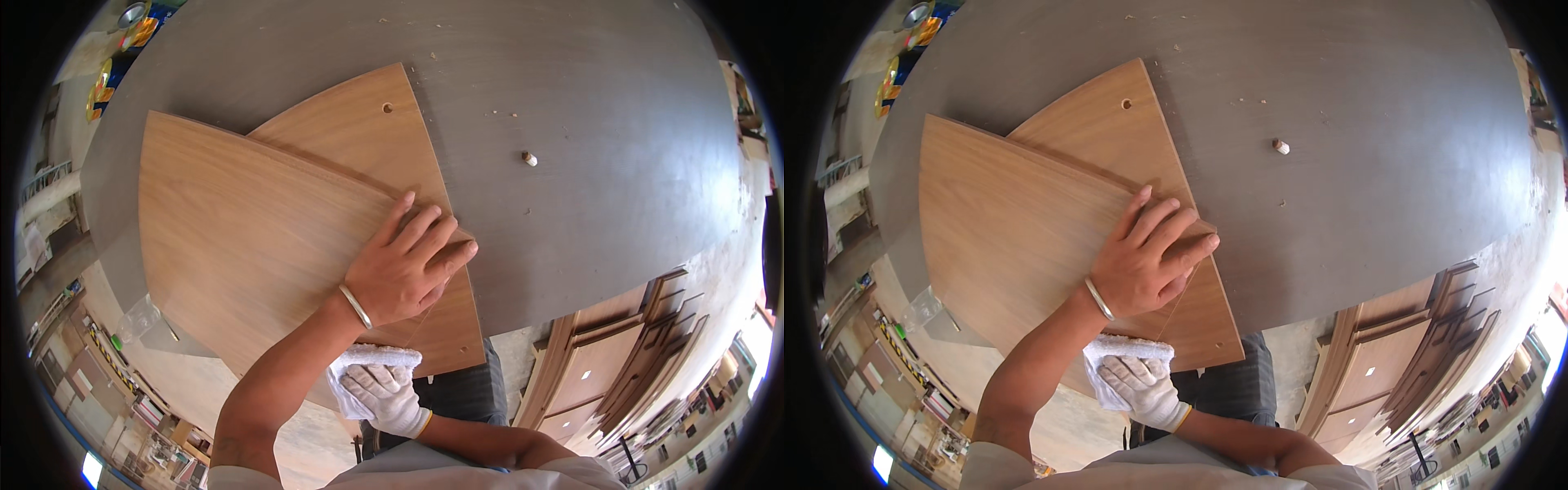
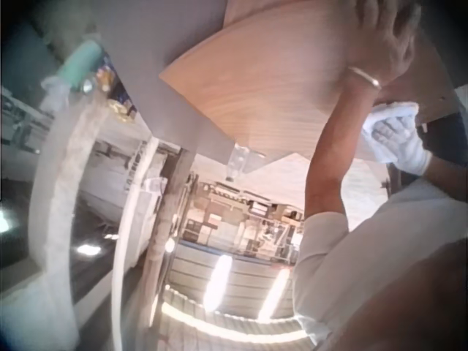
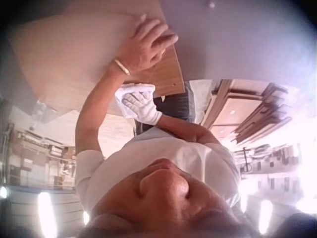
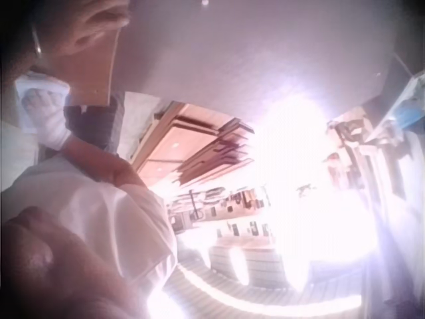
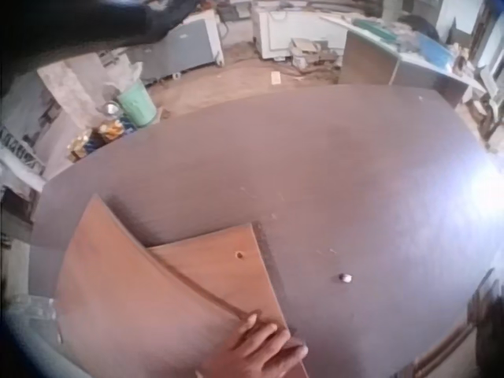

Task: The person wipes the surface of wooden panels with a white cloth, occasionally using a small metal tool to scrape edges. They handle multiple panels one at a time, flipping them over and moving them aside after cleaning.

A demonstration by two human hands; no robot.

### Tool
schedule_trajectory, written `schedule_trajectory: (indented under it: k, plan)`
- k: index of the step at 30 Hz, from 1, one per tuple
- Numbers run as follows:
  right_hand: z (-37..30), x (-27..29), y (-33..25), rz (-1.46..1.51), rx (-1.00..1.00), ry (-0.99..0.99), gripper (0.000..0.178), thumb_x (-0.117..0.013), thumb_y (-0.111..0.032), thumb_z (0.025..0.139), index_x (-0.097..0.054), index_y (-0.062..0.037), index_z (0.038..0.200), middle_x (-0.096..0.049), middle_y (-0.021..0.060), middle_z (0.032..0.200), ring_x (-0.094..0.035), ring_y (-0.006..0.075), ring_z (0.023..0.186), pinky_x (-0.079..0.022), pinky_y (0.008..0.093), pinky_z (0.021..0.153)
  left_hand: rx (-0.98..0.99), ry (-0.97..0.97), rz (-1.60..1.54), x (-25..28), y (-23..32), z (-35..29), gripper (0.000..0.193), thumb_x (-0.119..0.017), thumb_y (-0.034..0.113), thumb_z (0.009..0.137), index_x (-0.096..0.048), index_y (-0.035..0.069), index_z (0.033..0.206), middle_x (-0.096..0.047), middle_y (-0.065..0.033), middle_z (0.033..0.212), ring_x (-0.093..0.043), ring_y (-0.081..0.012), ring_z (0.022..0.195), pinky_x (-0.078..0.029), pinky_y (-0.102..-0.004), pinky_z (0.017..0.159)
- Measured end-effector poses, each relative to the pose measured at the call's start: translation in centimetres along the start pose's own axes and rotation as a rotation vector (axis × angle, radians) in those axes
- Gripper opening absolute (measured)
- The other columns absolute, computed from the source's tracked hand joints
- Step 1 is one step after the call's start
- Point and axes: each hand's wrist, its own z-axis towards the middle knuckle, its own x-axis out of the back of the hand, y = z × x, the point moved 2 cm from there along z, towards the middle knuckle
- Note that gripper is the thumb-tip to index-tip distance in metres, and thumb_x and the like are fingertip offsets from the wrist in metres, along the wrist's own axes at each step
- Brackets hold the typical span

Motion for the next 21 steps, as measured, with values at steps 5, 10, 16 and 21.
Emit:
schedule_trajectory:
  k: [5, 10, 16, 21]
  plan:
    - [0.6, 2.1, 0.1, 0.030, 0.001, -0.082, 0.058, -0.070, -0.027, 0.077, -0.071, -0.0125, 0.134, -0.062, 0.0060, 0.145, -0.055, 0.0275, 0.133, -0.038, 0.0480, 0.111, 0.026, -0.002, -0.014, 0.0, 0.3, 0.0, 0.049, -0.070, 0.021, 0.082, -0.069, 0.024, 0.132, -0.059, -0.0081, 0.133, -0.052, -0.0313, 0.129, -0.030, -0.0589, 0.123]
    - [2.6, 3.0, -0.7, -0.010, 0.013, -0.190, 0.050, -0.067, -0.021, 0.080, -0.073, -0.0099, 0.129, -0.067, 0.0086, 0.138, -0.056, 0.0264, 0.134, -0.038, 0.0482, 0.111, 0.019, 0.035, -0.078, -0.4, 1.4, -0.1, 0.047, -0.068, 0.020, 0.083, -0.071, 0.014, 0.129, -0.061, -0.0109, 0.125, -0.053, -0.0313, 0.126, -0.032, -0.0582, 0.122]
    - [4.5, 0.4, -2.0, -0.068, 0.086, -0.286, 0.042, -0.068, -0.028, 0.087, -0.068, -0.0122, 0.125, -0.064, 0.0122, 0.129, -0.057, 0.0366, 0.125, -0.042, 0.0552, 0.105, 0.046, 0.170, -0.197, -3.4, 5.2, -3.0, 0.046, -0.065, 0.018, 0.085, -0.068, 0.003, 0.129, -0.062, -0.0134, 0.125, -0.053, -0.0336, 0.126, -0.032, -0.0577, 0.123]
    - [9.2, -2.1, 0.4, 0.208, -0.255, -0.152, 0.062, -0.072, -0.034, 0.082, -0.058, -0.0074, 0.136, -0.054, 0.0161, 0.138, -0.046, 0.0370, 0.137, -0.030, 0.0558, 0.118, 0.268, 0.445, -0.257, 2.9, 3.7, -8.2, 0.055, -0.071, 0.016, 0.081, -0.064, 0.003, 0.134, -0.061, -0.0141, 0.131, -0.052, -0.0353, 0.128, -0.031, -0.0536, 0.123]
